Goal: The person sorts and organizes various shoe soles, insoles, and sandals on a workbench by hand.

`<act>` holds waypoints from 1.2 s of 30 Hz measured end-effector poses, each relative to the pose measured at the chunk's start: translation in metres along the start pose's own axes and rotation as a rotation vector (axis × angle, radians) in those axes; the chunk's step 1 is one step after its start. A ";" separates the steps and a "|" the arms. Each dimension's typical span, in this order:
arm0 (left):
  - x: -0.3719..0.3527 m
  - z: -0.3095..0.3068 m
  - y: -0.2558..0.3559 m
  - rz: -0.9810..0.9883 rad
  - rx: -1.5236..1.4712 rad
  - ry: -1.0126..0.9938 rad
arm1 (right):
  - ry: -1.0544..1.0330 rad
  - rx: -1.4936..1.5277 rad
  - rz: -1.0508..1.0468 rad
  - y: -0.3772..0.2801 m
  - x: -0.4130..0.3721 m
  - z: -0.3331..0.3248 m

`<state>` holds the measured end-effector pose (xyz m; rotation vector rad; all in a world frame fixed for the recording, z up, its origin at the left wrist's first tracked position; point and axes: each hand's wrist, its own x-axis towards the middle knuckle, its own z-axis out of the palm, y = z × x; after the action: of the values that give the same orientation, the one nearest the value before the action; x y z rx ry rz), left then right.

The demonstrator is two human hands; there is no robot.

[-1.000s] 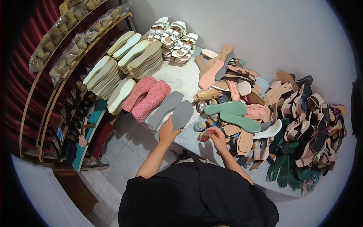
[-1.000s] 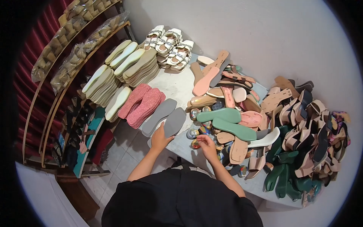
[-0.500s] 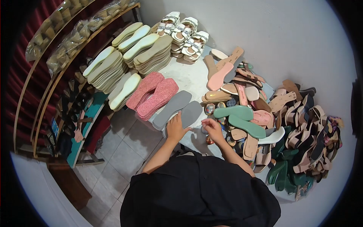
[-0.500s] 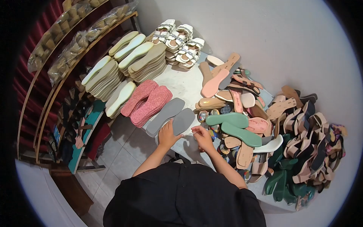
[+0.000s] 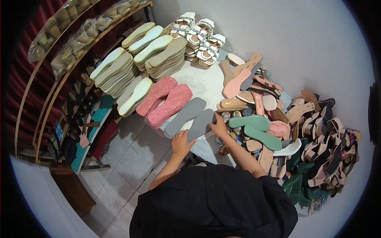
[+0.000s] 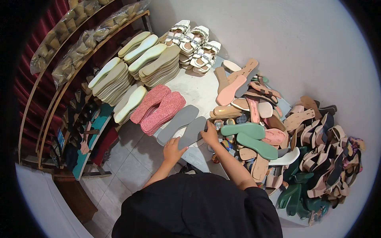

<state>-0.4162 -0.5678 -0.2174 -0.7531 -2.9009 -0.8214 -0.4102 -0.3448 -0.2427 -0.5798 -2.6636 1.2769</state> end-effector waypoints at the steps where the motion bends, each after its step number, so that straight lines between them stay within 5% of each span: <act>1: 0.000 0.001 -0.001 -0.001 0.001 0.000 | 0.005 0.000 -0.008 0.001 0.001 0.001; 17: -0.006 0.002 -0.004 0.023 -0.025 -0.057 | -0.036 0.015 -0.193 -0.008 -0.031 -0.027; 20: -0.011 -0.008 0.006 0.110 -0.031 -0.021 | -0.156 0.228 -0.044 -0.030 -0.074 -0.068; 24: -0.021 -0.014 0.024 0.241 -0.061 -0.038 | 0.089 0.215 -0.150 -0.005 -0.130 -0.099; 28: -0.035 -0.012 0.057 0.325 -0.150 -0.086 | 0.186 0.137 0.072 -0.004 -0.183 -0.141; 33: -0.040 0.002 0.105 0.530 -0.227 -0.130 | 0.479 0.171 0.058 0.010 -0.227 -0.168; 36: -0.040 0.013 0.135 0.621 -0.267 -0.145 | 0.674 -0.073 0.176 0.029 -0.244 -0.186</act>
<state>-0.3173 -0.4787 -0.1699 -1.6762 -2.4248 -1.0950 -0.1262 -0.2902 -0.1363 -1.0531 -2.1299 0.8142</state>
